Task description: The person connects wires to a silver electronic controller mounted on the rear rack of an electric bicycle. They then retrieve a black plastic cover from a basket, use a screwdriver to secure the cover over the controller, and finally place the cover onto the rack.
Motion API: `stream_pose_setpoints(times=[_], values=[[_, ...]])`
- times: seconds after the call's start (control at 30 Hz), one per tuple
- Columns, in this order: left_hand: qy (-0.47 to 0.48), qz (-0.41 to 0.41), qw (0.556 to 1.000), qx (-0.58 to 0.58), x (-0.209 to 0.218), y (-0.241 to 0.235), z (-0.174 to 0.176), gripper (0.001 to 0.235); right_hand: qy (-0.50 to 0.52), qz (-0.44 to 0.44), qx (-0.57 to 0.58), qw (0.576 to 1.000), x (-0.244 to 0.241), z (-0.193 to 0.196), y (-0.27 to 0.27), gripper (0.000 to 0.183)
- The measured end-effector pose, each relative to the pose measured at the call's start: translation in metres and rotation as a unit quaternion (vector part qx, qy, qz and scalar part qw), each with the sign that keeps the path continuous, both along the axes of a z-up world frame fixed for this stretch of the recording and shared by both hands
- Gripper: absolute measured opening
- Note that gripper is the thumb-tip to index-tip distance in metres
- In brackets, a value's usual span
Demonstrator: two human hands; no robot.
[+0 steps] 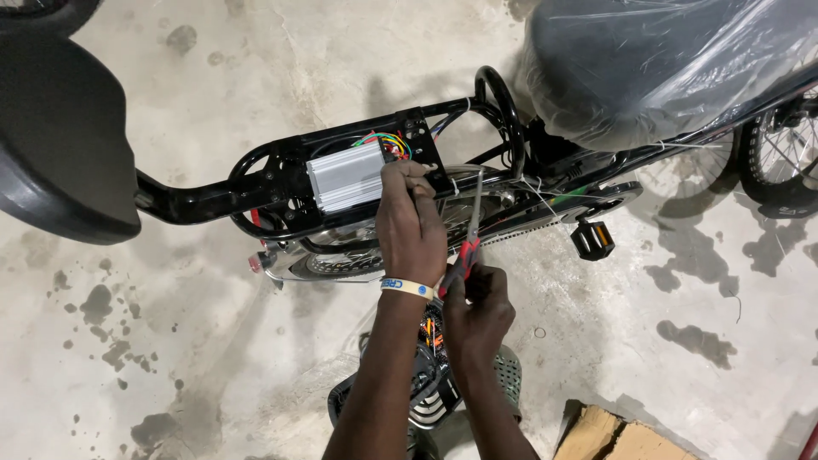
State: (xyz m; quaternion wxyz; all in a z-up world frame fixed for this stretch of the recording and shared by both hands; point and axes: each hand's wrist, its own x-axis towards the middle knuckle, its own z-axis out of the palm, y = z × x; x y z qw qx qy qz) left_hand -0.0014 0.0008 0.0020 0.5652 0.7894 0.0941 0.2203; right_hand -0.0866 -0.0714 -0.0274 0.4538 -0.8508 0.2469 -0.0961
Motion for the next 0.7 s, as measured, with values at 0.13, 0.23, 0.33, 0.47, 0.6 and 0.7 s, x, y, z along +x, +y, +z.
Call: stream_pose_setpoints(times=[0.13, 0.23, 0.33, 0.47, 0.6, 0.7], values=[[-0.002, -0.003, 0.994, 0.109, 0.0, -0.002, 0.004, 0.018, 0.02, -0.031, 0.097, 0.995, -0.007, 0.015, -0.011, 0.023], [0.036, 0.007, 0.984, 0.172, -0.002, -0.011, 0.007, 0.023, 0.097, -0.049, 0.088, 0.99, -0.016, 0.017, -0.022, 0.037], [0.079, 0.03, 0.971, 0.223, 0.002, -0.017, 0.006, 0.03, 0.105, -0.07, 0.079, 0.989, -0.016, 0.007, -0.031, 0.037], [0.082, 0.056, 0.963, 0.251, 0.003, -0.02, 0.001, 0.031, 0.064, -0.073, 0.034, 0.995, -0.004, -0.011, -0.042, 0.04], [0.103, 0.048, 0.962, 0.25, 0.004, -0.018, -0.007, 0.035, 0.063, -0.074, 0.036, 0.995, 0.01, -0.024, -0.042, 0.049], [0.089, 0.058, 0.96, 0.26, 0.006, -0.02, -0.009, 0.035, 0.039, -0.078, 0.054, 0.995, 0.019, -0.024, -0.041, 0.049]])
